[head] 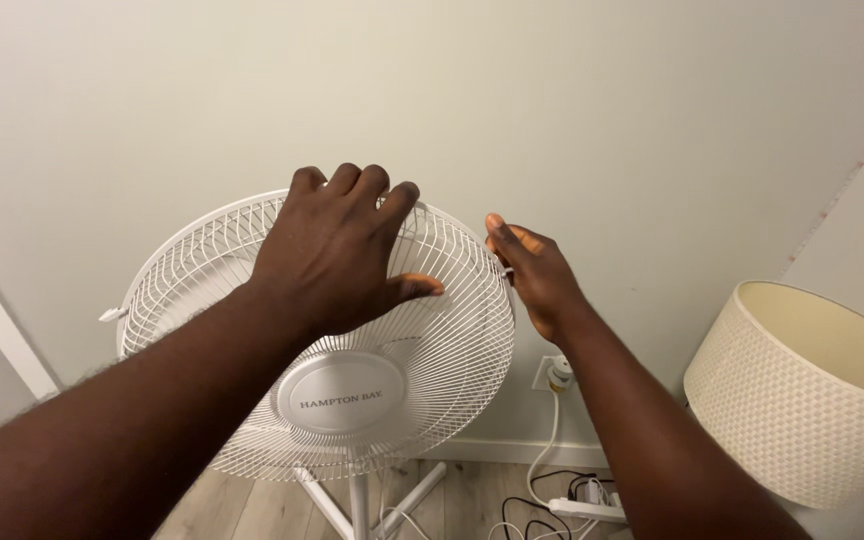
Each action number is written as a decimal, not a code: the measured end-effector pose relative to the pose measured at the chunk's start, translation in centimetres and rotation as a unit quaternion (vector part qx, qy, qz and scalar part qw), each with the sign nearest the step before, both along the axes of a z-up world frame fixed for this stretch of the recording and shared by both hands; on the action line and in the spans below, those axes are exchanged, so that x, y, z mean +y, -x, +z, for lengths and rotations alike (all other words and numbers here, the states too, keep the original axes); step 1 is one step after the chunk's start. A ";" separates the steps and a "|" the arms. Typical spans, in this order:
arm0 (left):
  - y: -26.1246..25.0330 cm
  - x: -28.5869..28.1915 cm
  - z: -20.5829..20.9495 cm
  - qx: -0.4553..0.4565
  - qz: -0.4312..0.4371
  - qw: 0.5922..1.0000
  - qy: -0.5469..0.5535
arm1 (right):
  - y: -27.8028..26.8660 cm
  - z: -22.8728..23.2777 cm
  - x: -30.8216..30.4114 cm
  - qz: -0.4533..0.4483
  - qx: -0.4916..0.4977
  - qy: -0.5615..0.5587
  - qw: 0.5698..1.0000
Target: The person removes the front grille of a white standing fan. They first attempt to release the grille by hand, then use a knife to pry open the retaining clips around the edge. After releasing the clips, they lift the grille off and set it aside.
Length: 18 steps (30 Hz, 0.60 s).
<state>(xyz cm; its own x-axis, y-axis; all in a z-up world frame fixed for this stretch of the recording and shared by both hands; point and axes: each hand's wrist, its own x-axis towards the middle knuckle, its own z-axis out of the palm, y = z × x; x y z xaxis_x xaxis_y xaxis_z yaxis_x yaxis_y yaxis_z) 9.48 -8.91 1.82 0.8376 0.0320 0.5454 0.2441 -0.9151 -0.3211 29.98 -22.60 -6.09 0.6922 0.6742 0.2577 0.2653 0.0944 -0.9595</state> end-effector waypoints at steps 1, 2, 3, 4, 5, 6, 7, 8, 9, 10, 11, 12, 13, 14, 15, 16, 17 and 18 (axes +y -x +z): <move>-0.1 0.1 -0.1 -0.009 -0.005 1.000 0.002 | 0.1 -0.1 0.2 -0.008 -0.017 -0.001 1.000; -0.1 0.2 -0.2 -0.018 -0.010 1.000 0.002 | 0.1 -0.2 0.4 -0.016 -0.034 -0.003 0.999; -0.1 0.2 -0.3 -0.025 -0.013 1.000 -0.002 | 0.2 -0.3 0.7 -0.025 -0.050 -0.012 0.998; -0.2 0.2 -0.4 -0.032 -0.018 0.999 -0.006 | 0.3 -0.5 1.0 -0.034 -0.065 -0.022 0.997; -0.2 0.2 -0.4 -0.038 -0.022 0.999 -0.010 | 0.3 -0.7 1.2 -0.044 -0.079 -0.032 0.995; -0.3 0.2 -0.4 -0.034 -0.016 0.999 -0.002 | 0.3 -0.8 1.4 -0.057 -0.090 -0.042 0.993; -0.3 0.1 -0.4 -0.029 -0.010 1.000 0.005 | 0.4 -0.9 1.6 -0.070 -0.101 -0.053 0.991; -0.2 0.2 -0.5 -0.024 -0.003 1.000 0.013 | 0.4 -1.0 1.9 -0.082 -0.111 -0.062 0.988; -0.3 0.3 -0.5 -0.027 -0.007 1.000 0.011 | 0.5 -1.0 1.9 -0.106 -0.131 -0.052 0.984; -0.3 0.3 -0.5 -0.030 -0.009 0.999 0.010 | 0.5 -1.0 1.9 -0.129 -0.151 -0.041 0.979; -0.3 0.3 -0.5 -0.033 -0.012 0.999 0.008 | 0.4 -1.1 1.8 -0.152 -0.170 -0.030 0.973; -0.3 0.4 -0.5 -0.034 -0.013 0.999 0.009 | 0.4 -1.3 1.8 -0.156 -0.180 -0.035 0.971; -0.3 0.5 -0.5 -0.036 -0.014 0.999 0.009 | 0.3 -1.6 1.9 -0.160 -0.189 -0.040 0.968; -0.3 0.6 -0.6 -0.037 -0.015 0.999 0.011 | 0.1 -1.9 1.8 -0.165 -0.199 -0.044 0.965; -0.3 0.6 -0.7 -0.041 -0.018 0.999 0.006 | -0.2 -2.1 2.0 -0.165 -0.178 -0.073 0.967; -0.3 0.7 -0.8 -0.046 -0.021 0.999 0.001 | -0.6 -2.3 2.2 -0.165 -0.158 -0.103 0.968; -0.3 0.8 -0.7 -0.050 -0.024 0.998 -0.004 | -1.1 -2.4 2.2 -0.164 -0.137 -0.132 0.968; -0.4 1.0 -0.6 -0.057 -0.022 0.998 -0.001 | -1.9 -2.2 1.9 -0.158 -0.047 -0.143 0.976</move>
<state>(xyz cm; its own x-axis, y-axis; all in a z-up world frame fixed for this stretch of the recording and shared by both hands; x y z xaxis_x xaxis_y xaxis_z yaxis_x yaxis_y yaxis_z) 9.87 -7.93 1.17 0.7711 -0.0047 0.6367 0.2386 -0.9250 -0.2958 31.84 -20.67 -8.29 0.8180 0.3213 0.4770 0.4106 0.2545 -0.8756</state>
